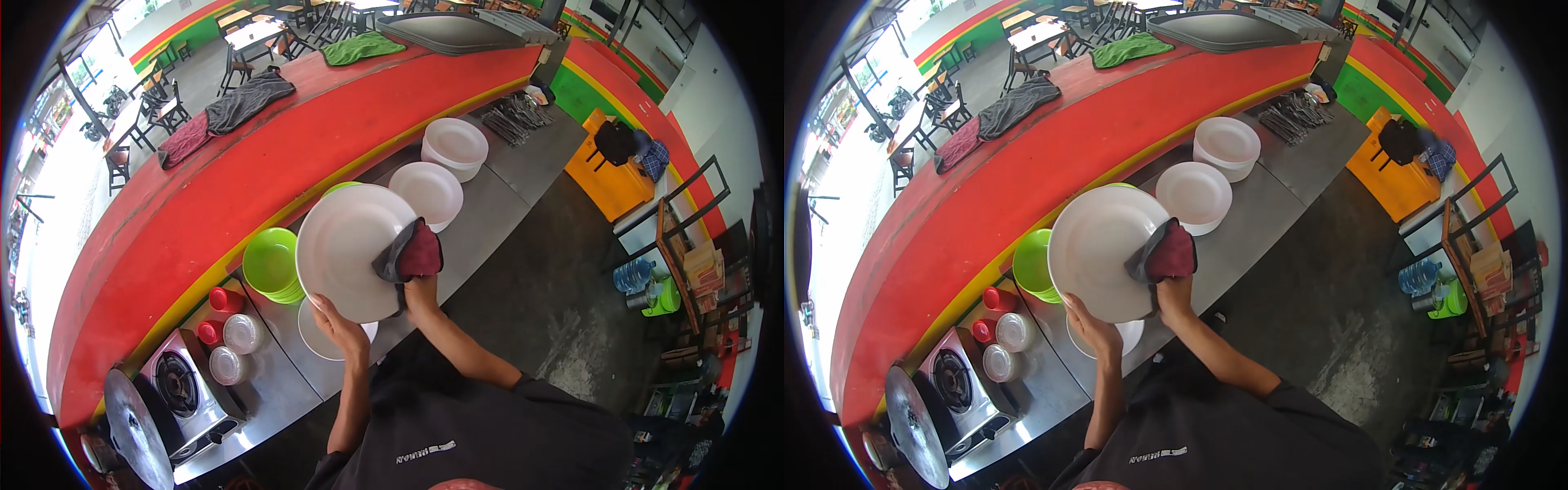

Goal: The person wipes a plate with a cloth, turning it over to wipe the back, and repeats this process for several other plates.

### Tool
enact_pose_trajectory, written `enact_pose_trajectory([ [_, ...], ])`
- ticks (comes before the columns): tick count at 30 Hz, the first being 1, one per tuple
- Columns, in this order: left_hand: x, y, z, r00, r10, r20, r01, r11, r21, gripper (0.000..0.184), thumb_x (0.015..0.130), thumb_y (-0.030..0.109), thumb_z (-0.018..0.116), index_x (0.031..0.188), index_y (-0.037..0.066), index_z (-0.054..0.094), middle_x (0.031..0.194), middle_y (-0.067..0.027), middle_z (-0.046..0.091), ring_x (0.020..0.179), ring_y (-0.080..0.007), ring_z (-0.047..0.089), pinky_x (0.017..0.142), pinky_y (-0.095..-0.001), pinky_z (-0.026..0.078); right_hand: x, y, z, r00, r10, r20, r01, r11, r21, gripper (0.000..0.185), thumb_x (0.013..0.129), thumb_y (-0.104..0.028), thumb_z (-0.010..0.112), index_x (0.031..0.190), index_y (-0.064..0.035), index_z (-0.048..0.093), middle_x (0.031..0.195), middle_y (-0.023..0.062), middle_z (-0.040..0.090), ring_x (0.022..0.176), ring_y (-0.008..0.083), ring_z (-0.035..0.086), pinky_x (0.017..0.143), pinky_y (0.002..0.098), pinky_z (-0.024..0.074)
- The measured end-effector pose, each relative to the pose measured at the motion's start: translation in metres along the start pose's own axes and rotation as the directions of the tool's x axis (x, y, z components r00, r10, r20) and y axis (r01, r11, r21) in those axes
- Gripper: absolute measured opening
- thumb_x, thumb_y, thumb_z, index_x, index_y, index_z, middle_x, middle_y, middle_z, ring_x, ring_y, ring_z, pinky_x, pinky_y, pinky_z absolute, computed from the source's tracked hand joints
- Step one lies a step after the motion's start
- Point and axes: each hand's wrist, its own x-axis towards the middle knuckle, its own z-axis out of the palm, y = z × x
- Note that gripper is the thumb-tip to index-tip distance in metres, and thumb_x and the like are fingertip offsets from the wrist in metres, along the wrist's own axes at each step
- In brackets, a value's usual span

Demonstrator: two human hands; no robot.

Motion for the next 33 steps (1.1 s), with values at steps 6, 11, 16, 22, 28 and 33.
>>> enact_pose_trajectory([
  [6, 0.049, 0.037, -0.063, 0.718, -0.478, 0.505, 0.469, 0.869, 0.155, 0.053, 0.103, 0.04, 0.05, 0.132, -0.003, 0.053, 0.123, -0.0126, 0.062, 0.112, -0.0182, 0.059, 0.094, -0.0316, 0.046, 0.029, -0.042, -0.049, 0.87, -0.045, 0.491, 0.27, 0.876, -0.399, 0.056, 0.077, 0.0, 0.067, 0.132, -0.0015, 0.056, 0.119, 0.0126, 0.069, 0.109, 0.019, 0.064, 0.097, 0.0328, 0.0467],
  [11, 0.05, 0.027, -0.077, 0.715, -0.535, 0.45, 0.367, 0.835, 0.411, 0.052, 0.105, 0.043, 0.046, 0.123, -0.003, 0.062, 0.106, -0.0057, 0.067, 0.095, -0.0126, 0.06, 0.083, -0.0293, 0.049, 0.019, -0.046, -0.036, 0.774, -0.067, 0.629, 0.521, 0.633, -0.573, 0.061, 0.074, 0.0, 0.071, 0.132, 0.0005, 0.054, 0.129, 0.022, 0.059, 0.121, 0.0323, 0.058, 0.102, 0.0381, 0.0443],
  [16, 0.039, 0.035, -0.081, 0.894, -0.349, 0.281, 0.255, 0.911, 0.323, 0.054, 0.105, 0.045, 0.045, 0.116, -0.005, 0.064, 0.098, -0.0041, 0.067, 0.086, -0.0105, 0.061, 0.076, -0.0261, 0.05, -0.009, -0.03, -0.018, 0.691, -0.214, 0.691, 0.722, 0.163, -0.672, 0.086, 0.072, -0.006, 0.072, 0.15, -0.0078, 0.036, 0.16, 0.0268, 0.016, 0.144, 0.0555, 0.01, 0.114, 0.0624, 0.0227],
  [22, 0.029, 0.028, -0.064, 0.955, -0.281, 0.097, 0.265, 0.952, 0.153, 0.056, 0.105, 0.046, 0.045, 0.113, -0.006, 0.065, 0.1, -0.006, 0.068, 0.086, -0.0104, 0.06, 0.075, -0.0252, 0.049, -0.061, 0.001, -0.016, 0.454, 0.073, 0.888, 0.874, 0.155, -0.46, 0.08, 0.081, -0.028, 0.063, 0.151, -0.0058, 0.033, 0.159, 0.0236, 0.023, 0.146, 0.0488, 0.018, 0.118, 0.0597, 0.0159],
  [28, 0.013, 0.013, -0.04, 0.855, -0.441, 0.273, 0.382, 0.892, 0.242, 0.06, 0.106, 0.049, 0.038, 0.109, -0.004, 0.065, 0.101, -0.0052, 0.066, 0.09, -0.01, 0.058, 0.082, -0.0247, 0.046, -0.055, -0.004, 0.002, 0.425, 0.148, 0.893, 0.795, 0.41, -0.447, 0.073, 0.084, -0.027, 0.062, 0.149, -0.0055, 0.035, 0.154, 0.0202, 0.035, 0.144, 0.0403, 0.028, 0.119, 0.0497, 0.02],
  [33, 0.006, -0.005, -0.044, 0.771, -0.521, 0.367, 0.352, 0.828, 0.436, 0.059, 0.107, 0.049, 0.037, 0.101, -0.003, 0.064, 0.092, -0.0001, 0.06, 0.085, -0.0074, 0.049, 0.077, -0.0241, 0.042, 0.0, -0.016, 0.005, 0.59, -0.154, 0.793, 0.791, 0.307, -0.529, 0.074, 0.084, -0.026, 0.064, 0.15, -0.0052, 0.035, 0.154, 0.0207, 0.034, 0.143, 0.0409, 0.029, 0.117, 0.0504, 0.0214],
])
